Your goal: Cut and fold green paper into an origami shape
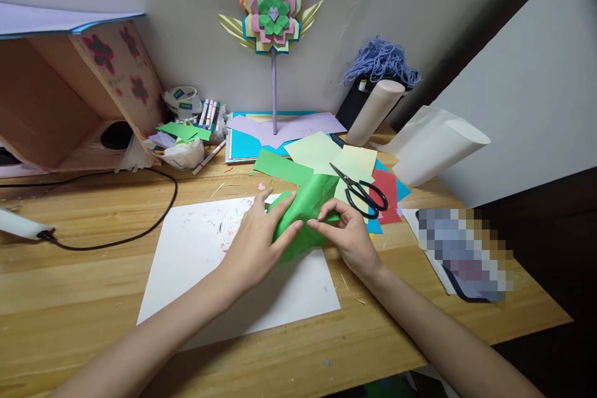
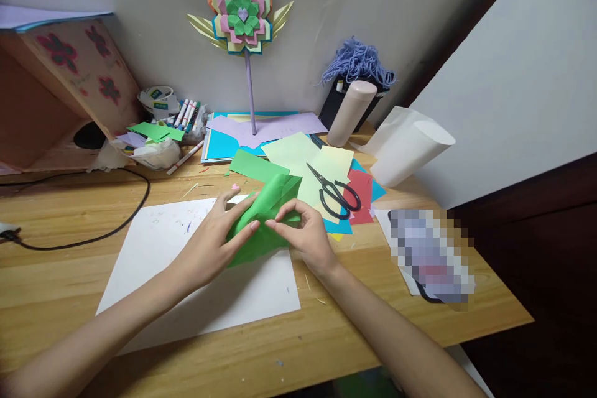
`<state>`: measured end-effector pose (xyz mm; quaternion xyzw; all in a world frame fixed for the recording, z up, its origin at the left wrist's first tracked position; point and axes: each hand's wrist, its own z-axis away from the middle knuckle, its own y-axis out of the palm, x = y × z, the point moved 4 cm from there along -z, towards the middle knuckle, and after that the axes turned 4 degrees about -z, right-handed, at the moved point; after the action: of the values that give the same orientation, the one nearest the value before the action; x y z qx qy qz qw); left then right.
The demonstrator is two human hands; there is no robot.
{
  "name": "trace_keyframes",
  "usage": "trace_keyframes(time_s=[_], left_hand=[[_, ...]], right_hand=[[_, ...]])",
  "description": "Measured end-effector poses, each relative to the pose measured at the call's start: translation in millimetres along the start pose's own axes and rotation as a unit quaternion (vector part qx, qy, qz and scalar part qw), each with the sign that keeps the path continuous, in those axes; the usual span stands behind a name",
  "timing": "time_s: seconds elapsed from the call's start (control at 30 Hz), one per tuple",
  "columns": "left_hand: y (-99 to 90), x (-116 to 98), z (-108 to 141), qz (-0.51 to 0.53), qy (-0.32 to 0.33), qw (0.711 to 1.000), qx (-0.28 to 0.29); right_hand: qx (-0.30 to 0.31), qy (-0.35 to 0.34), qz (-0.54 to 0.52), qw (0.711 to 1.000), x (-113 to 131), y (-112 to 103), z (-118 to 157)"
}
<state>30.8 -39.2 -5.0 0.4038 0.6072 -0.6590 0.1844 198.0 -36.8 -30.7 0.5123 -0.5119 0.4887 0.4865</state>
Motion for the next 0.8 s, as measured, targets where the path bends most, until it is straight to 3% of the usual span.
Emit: trace_keyframes(time_s=[0.17,0.43,0.8], left_hand=[[2.1,-7,4,-0.131,0.028,0.991,0.017],[4.3,-14,8,-0.253,0.042,0.966,0.013],[5.1,-15,8,-0.279,0.05,0.959,0.007]], right_hand=[[0.006,-0.04,0.013,0.999,3,0,1],[0.018,-0.063,0.04,0.997,6,3,3],[0.035,-0.067,0.056,0.996,9,5,1]])
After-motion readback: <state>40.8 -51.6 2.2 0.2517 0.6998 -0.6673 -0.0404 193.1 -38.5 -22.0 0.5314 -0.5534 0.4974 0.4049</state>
